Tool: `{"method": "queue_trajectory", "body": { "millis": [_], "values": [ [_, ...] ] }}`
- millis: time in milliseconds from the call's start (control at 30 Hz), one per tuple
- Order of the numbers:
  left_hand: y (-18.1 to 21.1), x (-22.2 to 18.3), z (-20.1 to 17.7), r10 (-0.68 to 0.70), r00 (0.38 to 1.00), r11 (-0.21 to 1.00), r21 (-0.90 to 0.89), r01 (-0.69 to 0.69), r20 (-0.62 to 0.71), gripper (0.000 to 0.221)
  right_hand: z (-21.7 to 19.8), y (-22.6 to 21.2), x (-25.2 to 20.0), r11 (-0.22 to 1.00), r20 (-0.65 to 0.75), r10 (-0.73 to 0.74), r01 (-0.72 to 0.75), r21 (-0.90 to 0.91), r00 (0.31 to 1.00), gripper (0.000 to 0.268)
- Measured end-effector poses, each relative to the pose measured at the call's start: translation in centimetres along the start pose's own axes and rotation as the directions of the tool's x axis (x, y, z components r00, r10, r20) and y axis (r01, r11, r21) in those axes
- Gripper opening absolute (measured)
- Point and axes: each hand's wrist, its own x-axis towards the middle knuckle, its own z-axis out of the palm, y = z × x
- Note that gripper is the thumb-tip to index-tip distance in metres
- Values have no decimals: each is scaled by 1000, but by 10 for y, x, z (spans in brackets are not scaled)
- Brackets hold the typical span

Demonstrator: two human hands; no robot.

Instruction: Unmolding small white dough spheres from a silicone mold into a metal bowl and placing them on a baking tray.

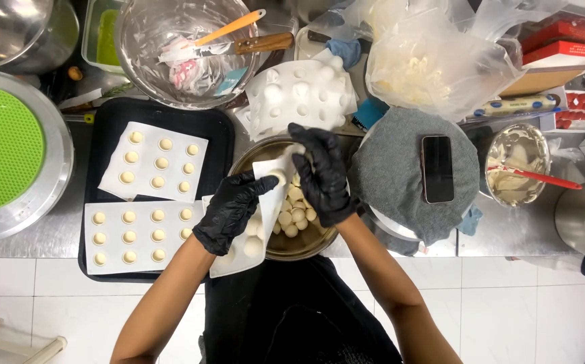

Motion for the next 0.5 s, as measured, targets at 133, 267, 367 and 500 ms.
{"method": "queue_trajectory", "body": {
  "millis": [133,267,367,500],
  "values": [
    [-25,17,-9,19,998,999,-33,-16,67,24,17,-11,-37,998,125,-33,25,66,992,52],
    [-22,14,-2,-73,997,988,-135,74,18,22,31,14,-66,986,89,72,-84,144,993,50],
    [-34,22,-6,-68,996,958,-273,82,60,29,28,19,-75,985,48,73,-79,156,996,45],
    [9,3,6,-59,998,875,-484,37,-30,24,14,37,-102,933,56,147,-157,324,988,38]
  ]
}}
